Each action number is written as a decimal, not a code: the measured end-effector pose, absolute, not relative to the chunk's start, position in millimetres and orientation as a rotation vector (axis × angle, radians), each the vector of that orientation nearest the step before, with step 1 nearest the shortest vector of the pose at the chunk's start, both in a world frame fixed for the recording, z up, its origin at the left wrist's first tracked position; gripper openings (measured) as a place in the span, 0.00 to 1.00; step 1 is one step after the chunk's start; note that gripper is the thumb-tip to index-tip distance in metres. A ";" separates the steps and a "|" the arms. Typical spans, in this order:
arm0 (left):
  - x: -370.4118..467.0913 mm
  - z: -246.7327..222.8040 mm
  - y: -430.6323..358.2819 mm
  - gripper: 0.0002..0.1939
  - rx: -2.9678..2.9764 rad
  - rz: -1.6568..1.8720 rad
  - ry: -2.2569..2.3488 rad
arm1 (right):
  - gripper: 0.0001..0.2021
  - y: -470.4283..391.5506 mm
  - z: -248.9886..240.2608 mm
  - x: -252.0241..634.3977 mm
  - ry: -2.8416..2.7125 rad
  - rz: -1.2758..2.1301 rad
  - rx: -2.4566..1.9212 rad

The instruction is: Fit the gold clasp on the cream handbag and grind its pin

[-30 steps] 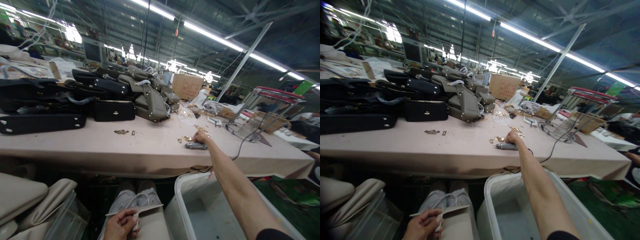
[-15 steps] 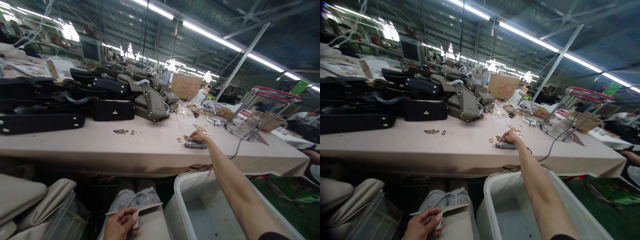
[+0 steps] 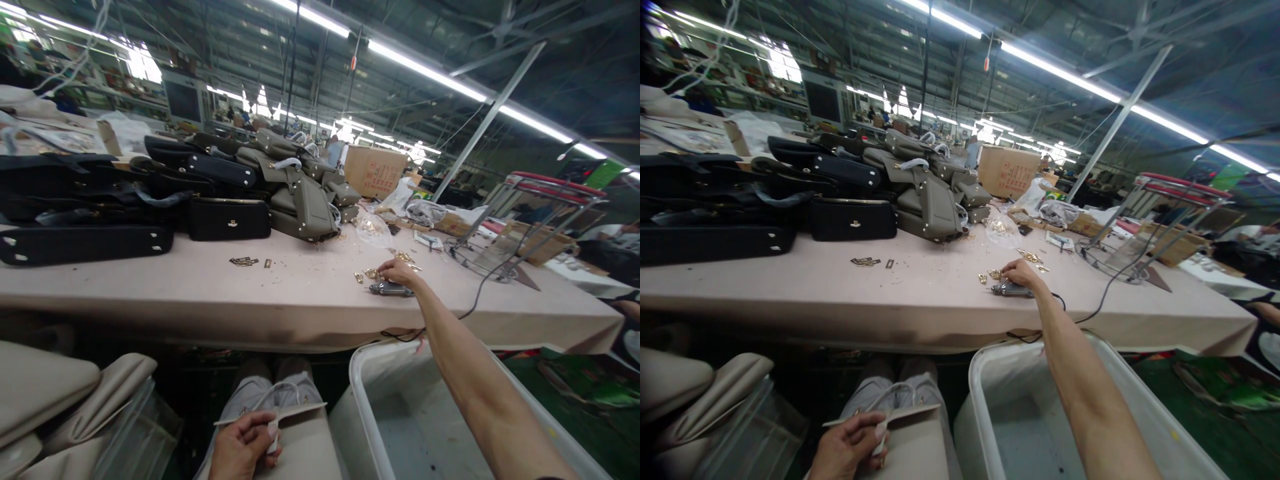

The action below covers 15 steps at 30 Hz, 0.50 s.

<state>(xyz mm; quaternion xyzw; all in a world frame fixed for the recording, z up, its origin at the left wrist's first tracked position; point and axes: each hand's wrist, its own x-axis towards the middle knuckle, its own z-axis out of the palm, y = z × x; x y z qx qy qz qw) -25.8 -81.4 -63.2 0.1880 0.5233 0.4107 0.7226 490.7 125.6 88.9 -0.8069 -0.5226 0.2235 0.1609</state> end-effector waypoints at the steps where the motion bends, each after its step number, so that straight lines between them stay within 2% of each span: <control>1: -25.9 -62.8 -81.6 0.28 0.420 0.908 1.152 | 0.11 125.7 89.6 487.4 -1.478 0.656 -2.296; 8: -26.8 -64.5 -81.7 0.28 0.426 0.916 1.140 | 0.10 118.6 94.6 472.0 -1.497 0.653 -2.293; 12: -26.5 -64.5 -81.8 0.28 0.421 0.902 1.153 | 0.14 118.4 89.0 472.1 -1.505 0.613 -2.300; 15: -25.9 -64.4 -82.0 0.28 0.415 0.911 1.145 | 0.11 122.0 83.4 473.5 -1.466 0.585 -2.307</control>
